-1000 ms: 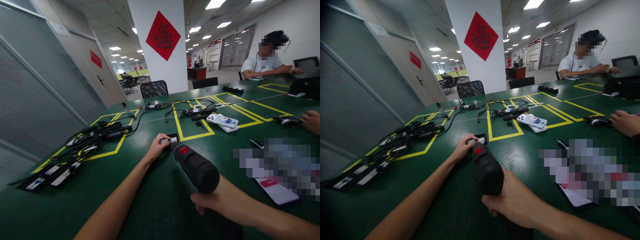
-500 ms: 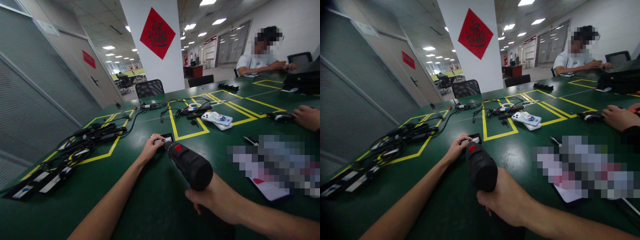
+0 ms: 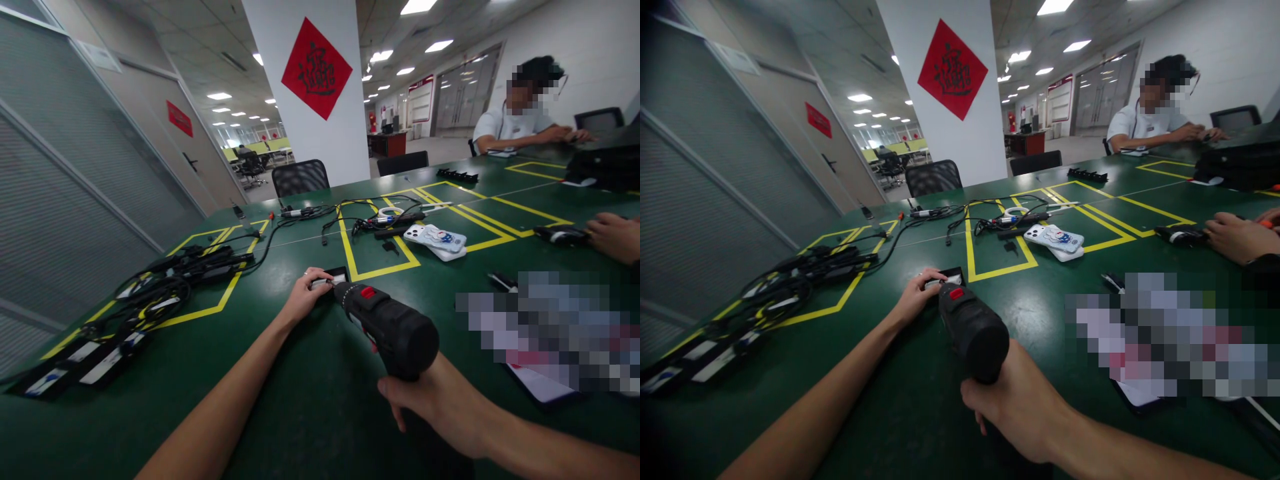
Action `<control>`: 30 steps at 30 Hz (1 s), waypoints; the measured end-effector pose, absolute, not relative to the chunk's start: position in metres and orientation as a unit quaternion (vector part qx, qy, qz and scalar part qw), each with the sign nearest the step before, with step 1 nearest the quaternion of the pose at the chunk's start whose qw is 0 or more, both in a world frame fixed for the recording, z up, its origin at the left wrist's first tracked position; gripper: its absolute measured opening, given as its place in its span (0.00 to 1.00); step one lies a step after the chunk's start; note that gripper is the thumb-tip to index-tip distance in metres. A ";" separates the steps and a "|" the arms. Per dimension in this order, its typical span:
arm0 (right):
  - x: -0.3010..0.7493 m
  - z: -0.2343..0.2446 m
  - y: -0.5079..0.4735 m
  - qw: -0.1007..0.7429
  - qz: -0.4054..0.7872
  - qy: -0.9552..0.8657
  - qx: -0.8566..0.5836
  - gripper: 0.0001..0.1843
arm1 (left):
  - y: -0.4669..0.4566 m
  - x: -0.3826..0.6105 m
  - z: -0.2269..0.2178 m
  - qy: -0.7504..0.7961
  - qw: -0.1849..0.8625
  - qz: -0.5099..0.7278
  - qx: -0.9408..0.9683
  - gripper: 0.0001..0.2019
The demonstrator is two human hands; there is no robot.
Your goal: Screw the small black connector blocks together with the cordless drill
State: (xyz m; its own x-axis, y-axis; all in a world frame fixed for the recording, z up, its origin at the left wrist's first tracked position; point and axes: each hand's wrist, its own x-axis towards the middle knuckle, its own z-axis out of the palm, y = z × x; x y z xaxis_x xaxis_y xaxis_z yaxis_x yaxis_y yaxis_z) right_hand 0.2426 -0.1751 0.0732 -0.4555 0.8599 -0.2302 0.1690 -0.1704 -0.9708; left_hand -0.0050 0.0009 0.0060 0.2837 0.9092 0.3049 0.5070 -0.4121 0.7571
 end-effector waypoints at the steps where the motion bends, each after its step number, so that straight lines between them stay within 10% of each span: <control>1: 0.243 0.074 -0.175 0.278 0.624 -0.580 -0.444 0.02 | 0.001 -0.005 0.006 0.468 0.269 0.372 0.755 0.12; 30: 0.244 0.081 -0.177 0.249 0.595 -0.617 -0.451 0.12 | -0.001 -0.004 0.007 0.459 0.266 0.372 0.762 0.11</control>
